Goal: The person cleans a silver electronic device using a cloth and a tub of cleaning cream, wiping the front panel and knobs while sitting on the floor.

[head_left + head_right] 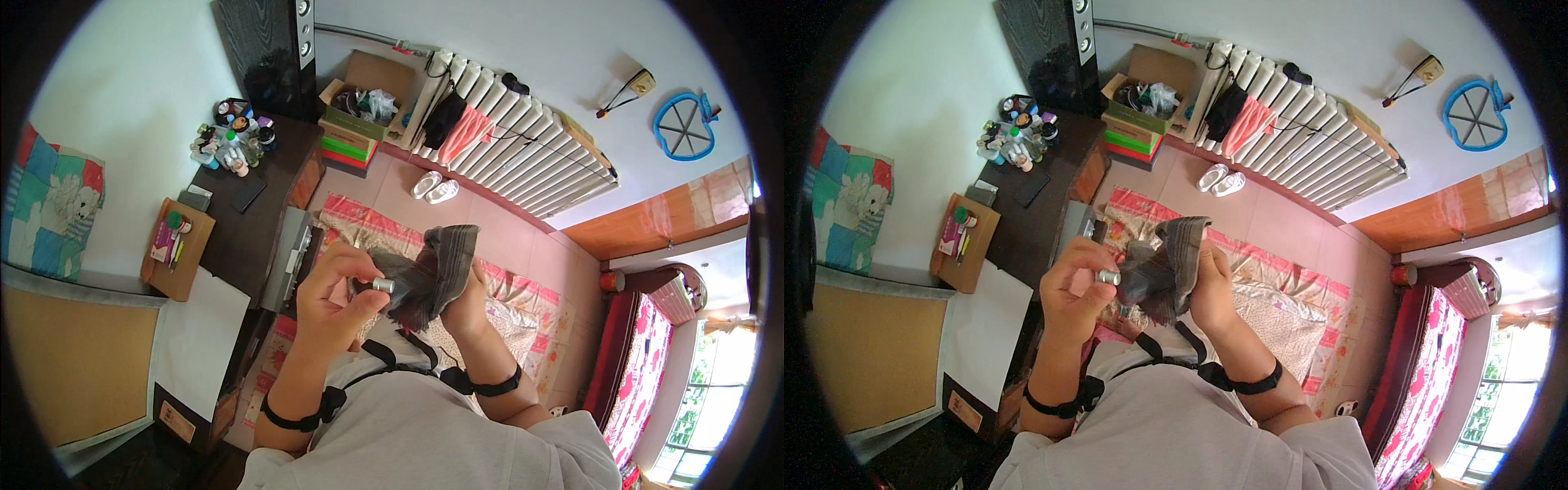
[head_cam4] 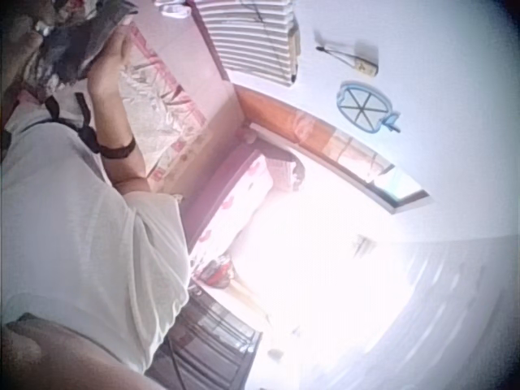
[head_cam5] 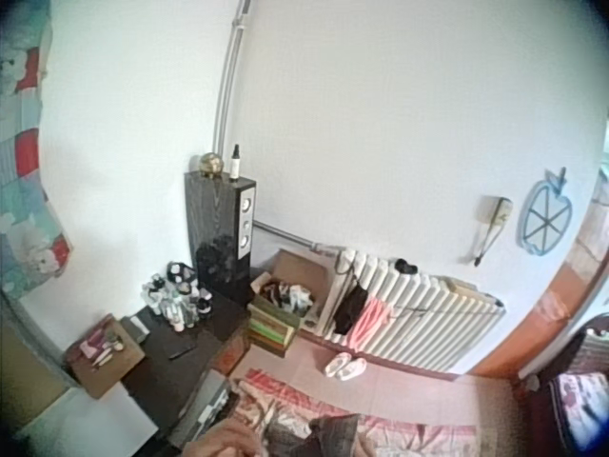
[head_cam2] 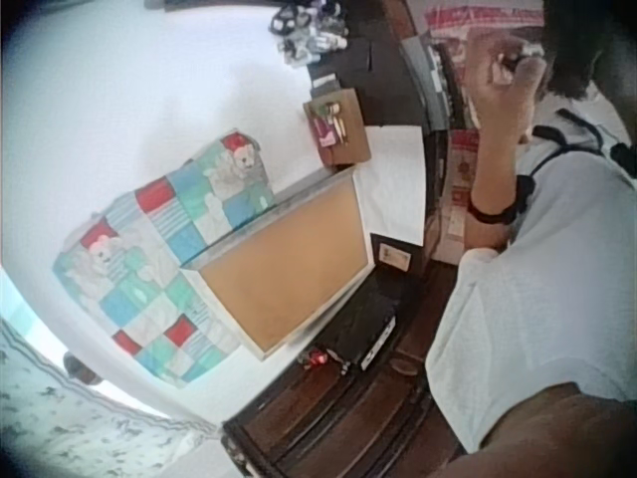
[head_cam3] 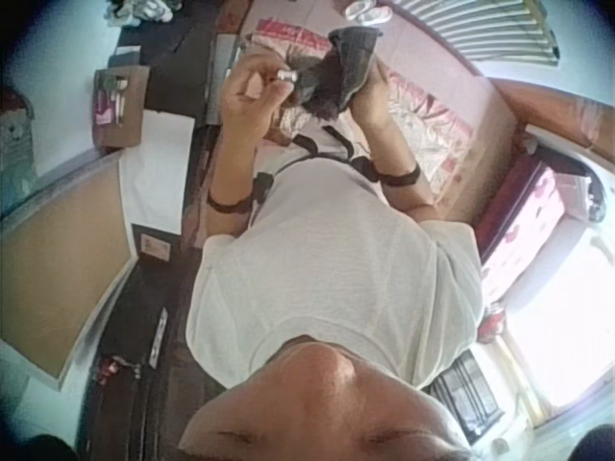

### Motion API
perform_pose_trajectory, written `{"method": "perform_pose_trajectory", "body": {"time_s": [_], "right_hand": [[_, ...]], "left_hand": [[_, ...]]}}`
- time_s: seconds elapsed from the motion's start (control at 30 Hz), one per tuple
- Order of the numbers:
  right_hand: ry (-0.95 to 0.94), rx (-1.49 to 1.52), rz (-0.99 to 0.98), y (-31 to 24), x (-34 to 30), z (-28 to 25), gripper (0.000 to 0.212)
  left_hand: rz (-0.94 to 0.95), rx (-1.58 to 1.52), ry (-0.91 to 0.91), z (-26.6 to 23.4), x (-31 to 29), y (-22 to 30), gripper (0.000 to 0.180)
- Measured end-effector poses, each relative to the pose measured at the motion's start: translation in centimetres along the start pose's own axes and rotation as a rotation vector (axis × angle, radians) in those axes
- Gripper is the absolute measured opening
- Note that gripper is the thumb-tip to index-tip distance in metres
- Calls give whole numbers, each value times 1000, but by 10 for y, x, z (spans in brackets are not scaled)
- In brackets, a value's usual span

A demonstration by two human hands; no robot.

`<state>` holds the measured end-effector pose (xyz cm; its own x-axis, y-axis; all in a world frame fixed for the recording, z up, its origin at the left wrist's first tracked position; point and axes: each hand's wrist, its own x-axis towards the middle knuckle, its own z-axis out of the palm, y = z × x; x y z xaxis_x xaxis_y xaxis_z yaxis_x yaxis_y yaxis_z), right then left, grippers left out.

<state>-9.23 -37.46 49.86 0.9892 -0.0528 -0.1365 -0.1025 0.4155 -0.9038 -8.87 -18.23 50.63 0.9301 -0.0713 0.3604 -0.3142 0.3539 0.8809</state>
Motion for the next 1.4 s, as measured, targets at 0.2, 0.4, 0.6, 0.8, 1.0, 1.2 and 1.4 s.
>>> {"method": "perform_pose_trajectory", "body": {"time_s": [0.2, 0.4, 0.6, 0.8, 1.0, 1.2, 1.4], "right_hand": [[-29, 109, 15, 9, -2, -1, 43], [-95, 69, 76, 15, 1, 3, 44], [-123, 118, 47, 20, 1, 10, 44], [-121, 88, 6, 22, 6, 26, 37], [-256, -196, -123, 1, 0, 48, 41], [-285, -185, -60, -17, -1, 68, 39], [-383, -162, 30, -22, -1, 82, 49]], "left_hand": [[103, 84, 10, -8, -3, 2, 28], [-26, -166, -43, -18, -10, 5, 30], [-71, -405, -113, -27, -6, 11, 36], [-199, -606, -41, -28, -3, 19, 31], [-292, -817, -141, -38, 0, 20, 33], [-159, -132, 8, -36, -8, 18, 42], [75, 293, 41, -27, -11, 11, 35]]}}
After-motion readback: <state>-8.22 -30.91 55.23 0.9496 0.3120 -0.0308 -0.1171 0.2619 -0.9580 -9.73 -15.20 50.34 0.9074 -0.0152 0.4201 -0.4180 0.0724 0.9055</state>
